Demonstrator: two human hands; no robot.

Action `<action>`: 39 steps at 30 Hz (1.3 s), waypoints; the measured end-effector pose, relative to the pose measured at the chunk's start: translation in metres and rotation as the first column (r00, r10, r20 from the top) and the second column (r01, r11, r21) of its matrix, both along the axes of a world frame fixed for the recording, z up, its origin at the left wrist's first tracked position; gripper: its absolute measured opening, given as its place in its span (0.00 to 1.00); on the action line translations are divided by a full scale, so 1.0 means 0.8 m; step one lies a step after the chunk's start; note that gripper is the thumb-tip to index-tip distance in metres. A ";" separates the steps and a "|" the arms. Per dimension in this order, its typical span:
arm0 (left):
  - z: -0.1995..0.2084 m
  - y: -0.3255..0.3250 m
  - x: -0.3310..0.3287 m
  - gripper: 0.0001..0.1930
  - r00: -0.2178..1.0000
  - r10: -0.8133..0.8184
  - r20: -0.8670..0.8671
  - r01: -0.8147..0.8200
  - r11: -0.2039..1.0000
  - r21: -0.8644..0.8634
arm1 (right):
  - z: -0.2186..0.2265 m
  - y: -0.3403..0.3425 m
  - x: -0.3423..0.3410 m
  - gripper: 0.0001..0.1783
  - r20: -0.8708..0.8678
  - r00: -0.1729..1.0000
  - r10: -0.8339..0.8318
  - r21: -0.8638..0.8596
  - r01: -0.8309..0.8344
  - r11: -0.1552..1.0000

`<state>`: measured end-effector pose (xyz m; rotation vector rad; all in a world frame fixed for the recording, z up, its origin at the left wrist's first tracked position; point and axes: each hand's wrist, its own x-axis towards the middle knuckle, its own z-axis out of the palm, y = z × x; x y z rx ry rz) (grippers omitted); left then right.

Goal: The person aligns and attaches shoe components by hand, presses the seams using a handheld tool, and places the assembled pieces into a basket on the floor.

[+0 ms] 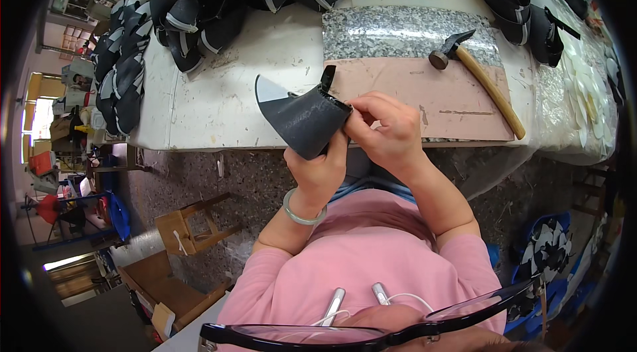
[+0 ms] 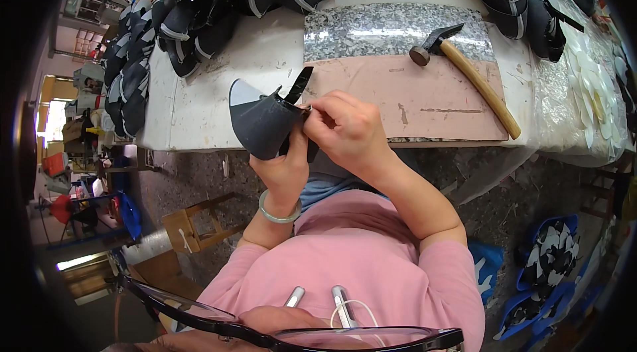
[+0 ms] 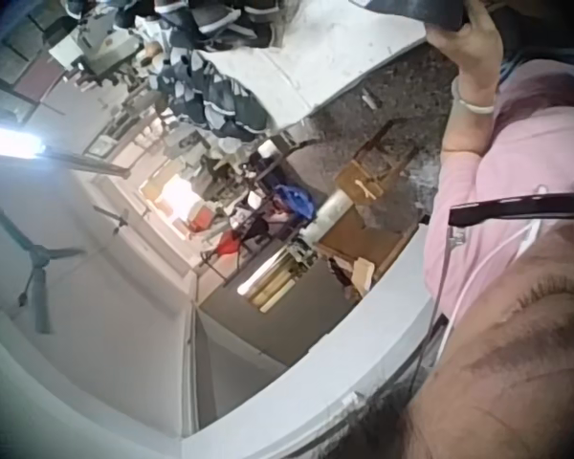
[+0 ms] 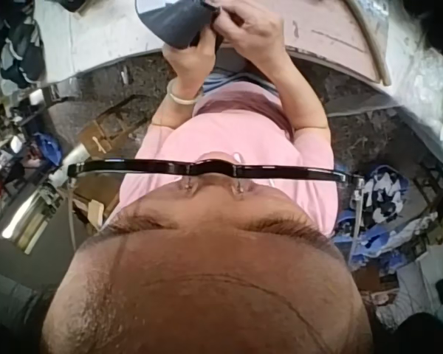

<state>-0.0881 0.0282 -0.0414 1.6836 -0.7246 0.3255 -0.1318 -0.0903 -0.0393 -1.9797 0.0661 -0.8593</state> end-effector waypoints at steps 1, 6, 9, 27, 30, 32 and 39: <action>-0.001 0.001 0.001 0.09 0.999 -0.002 0.040 0.001 1.000 0.010 | -0.004 0.002 0.002 0.03 0.015 0.999 -0.031 0.079 0.030 0.996; -0.007 -0.003 0.015 0.06 0.987 0.053 0.154 -0.059 0.998 0.037 | -0.009 0.000 0.010 0.03 0.075 0.990 -0.121 0.130 0.111 0.985; 0.001 -0.004 0.018 0.06 0.990 0.036 0.138 -0.042 0.998 0.038 | -0.008 -0.007 0.009 0.04 0.051 0.990 -0.128 0.120 0.121 0.985; 0.042 0.018 0.042 0.09 0.719 -0.408 -0.562 0.429 0.898 -0.102 | -0.023 -0.054 -0.008 0.11 0.038 0.750 0.660 0.954 -0.224 0.200; 0.044 0.019 0.041 0.09 0.695 -0.408 -0.592 0.422 0.898 -0.122 | -0.017 -0.056 -0.010 0.11 0.017 0.723 0.691 0.923 -0.277 0.266; 0.045 0.019 0.039 0.09 0.693 -0.409 -0.594 0.423 0.898 -0.125 | -0.017 -0.058 -0.009 0.11 0.028 0.702 0.711 0.920 -0.297 0.257; 0.052 0.024 0.039 0.09 0.664 -0.451 -0.596 0.489 0.865 -0.110 | -0.020 -0.058 -0.007 0.09 0.022 0.624 0.781 0.943 -0.272 0.190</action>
